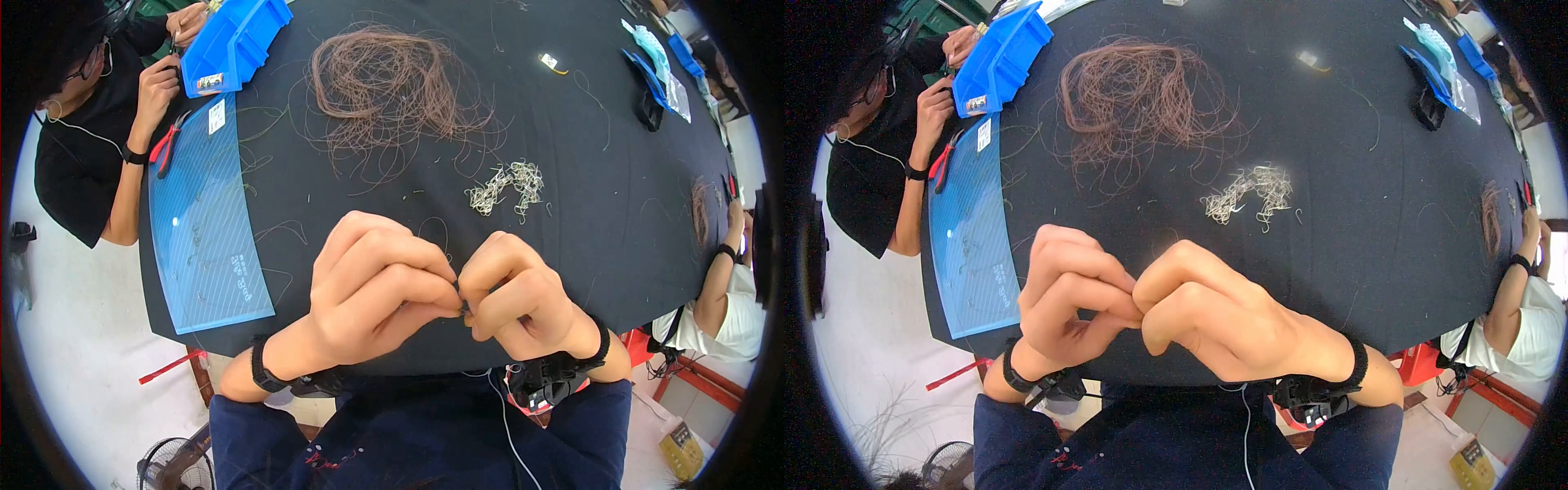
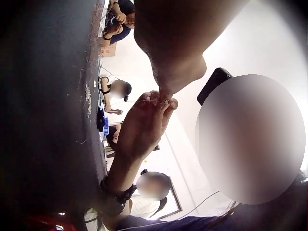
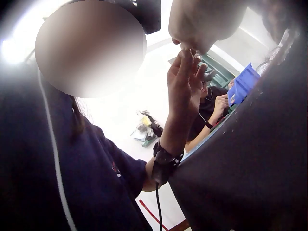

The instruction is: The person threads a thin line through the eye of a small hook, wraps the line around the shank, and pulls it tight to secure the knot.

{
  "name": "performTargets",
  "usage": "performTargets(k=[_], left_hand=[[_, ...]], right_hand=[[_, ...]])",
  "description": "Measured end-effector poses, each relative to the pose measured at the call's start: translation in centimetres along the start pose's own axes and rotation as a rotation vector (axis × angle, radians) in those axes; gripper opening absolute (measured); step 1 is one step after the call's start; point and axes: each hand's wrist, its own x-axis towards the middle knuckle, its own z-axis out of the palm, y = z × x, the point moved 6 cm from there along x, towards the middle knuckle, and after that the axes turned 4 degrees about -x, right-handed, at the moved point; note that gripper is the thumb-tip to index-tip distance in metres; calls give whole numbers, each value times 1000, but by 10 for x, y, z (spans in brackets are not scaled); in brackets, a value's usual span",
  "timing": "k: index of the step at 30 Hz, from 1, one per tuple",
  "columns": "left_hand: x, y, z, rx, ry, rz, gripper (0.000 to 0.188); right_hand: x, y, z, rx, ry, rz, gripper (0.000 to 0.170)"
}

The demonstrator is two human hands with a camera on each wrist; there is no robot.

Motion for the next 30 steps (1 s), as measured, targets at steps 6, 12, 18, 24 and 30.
performTargets(k=[6,12,18,24,30], left_hand=[[2,-7,1,-125,-26,-82,21],[4,-7,0,-93,-45,-81,21],[2,-8,-3,-85,-36,-42,18],[1,-7,-4,-99,-40,-34,18],[1,-6,-3,-104,-47,-35,19]], right_hand=[[2,-1,1,10,-19,50,23],[2,0,-2,-90,-33,27,26],[-2,5,-7,43,107,35,22],[-3,8,-7,79,123,45,21],[-4,8,-6,98,143,44,18]])
